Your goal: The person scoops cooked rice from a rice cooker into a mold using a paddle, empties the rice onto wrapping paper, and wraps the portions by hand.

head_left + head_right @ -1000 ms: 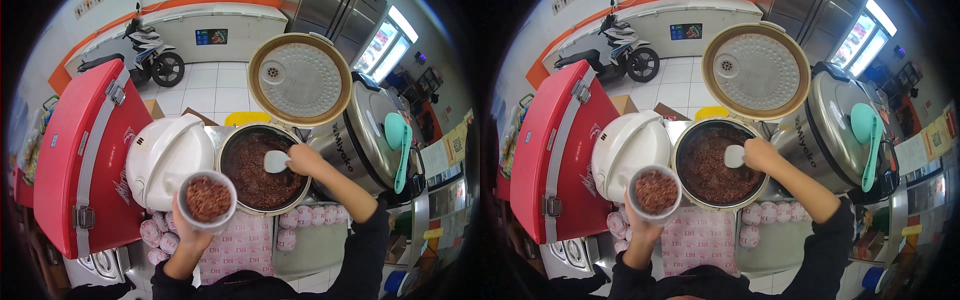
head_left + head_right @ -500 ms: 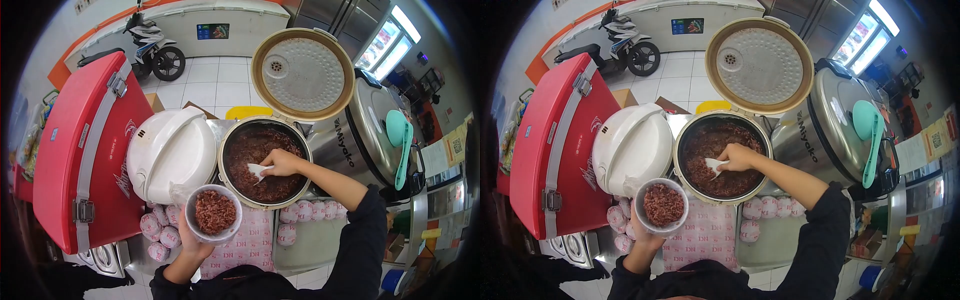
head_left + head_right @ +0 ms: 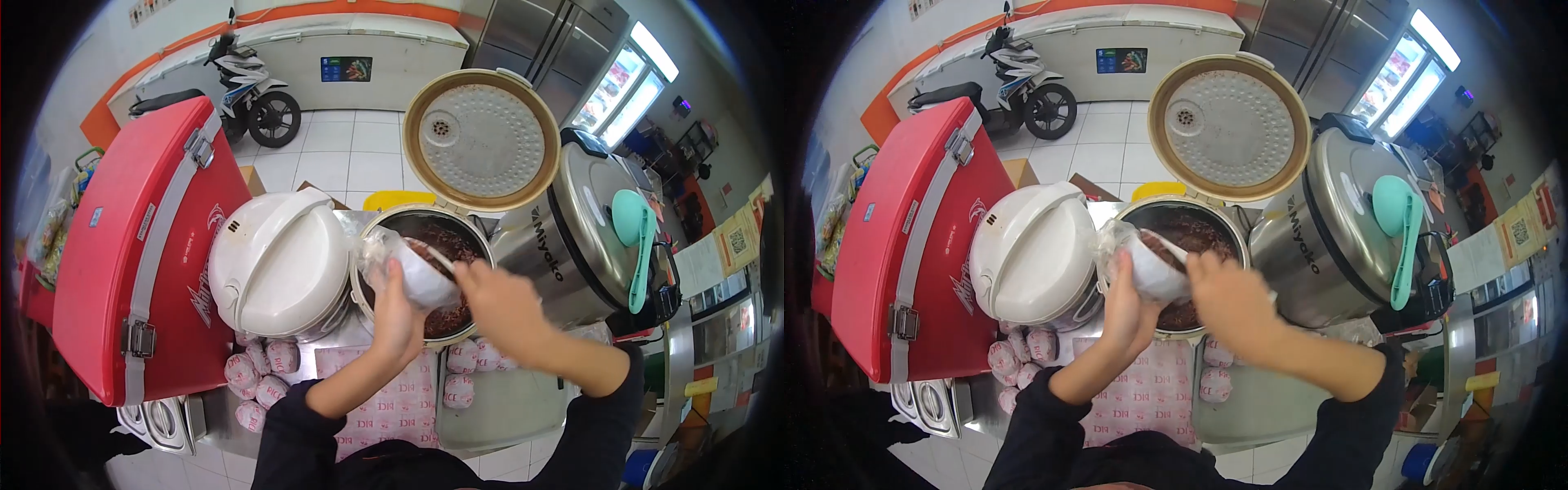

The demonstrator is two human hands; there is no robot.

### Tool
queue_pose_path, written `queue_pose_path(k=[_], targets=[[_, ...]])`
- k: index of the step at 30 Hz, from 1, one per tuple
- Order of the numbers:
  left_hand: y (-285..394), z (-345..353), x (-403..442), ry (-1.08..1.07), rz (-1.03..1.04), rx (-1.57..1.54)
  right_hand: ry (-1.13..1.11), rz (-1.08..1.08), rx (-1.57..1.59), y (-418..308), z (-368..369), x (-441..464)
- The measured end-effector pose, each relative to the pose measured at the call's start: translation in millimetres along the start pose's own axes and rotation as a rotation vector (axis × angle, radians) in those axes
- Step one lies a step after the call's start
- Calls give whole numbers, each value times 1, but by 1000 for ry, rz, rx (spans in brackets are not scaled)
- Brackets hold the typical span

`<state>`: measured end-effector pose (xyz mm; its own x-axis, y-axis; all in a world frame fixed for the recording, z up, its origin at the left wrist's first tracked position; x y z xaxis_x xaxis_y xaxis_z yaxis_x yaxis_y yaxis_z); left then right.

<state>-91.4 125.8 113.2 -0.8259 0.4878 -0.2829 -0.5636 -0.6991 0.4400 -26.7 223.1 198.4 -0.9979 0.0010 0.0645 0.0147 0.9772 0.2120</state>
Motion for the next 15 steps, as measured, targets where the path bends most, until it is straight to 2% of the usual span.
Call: queue_pose_path(k=[2,4,5,8,10,12,14,15], targets=[[-3,8,9,-32,-71,-17,-26,-21,-43,-11,2,-14],[-2,7,19,41,-140,3,-3,-13,45,-12,-3,-20],[-7,0,27,-70,-191,29,-21,13,103,-12,-2,-22],[-2,8,26,-72,-239,-79,68,-1,113,2,-12,-22],[4,7,33,-201,-256,-193,171,8,194,19,-23,-25],[8,5,33,-294,-176,-228,214,131,370,36,-40,-30],[9,4,31,-288,-173,-249,298,151,458,48,-29,-31],[10,4,30,-279,-174,-272,146,232,721,50,-16,-30]])
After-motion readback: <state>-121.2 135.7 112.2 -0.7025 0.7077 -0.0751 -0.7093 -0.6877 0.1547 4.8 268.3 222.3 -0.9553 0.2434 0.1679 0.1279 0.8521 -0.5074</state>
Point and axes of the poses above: each hand's wrist, its own x-axis towards the middle knuckle, its own z-axis out of the palm, y = z × x, the point moved 3 cm from there along x, towards the middle knuckle, and after that the axes turned 4 degrees about -x, right-handed, at the moved point
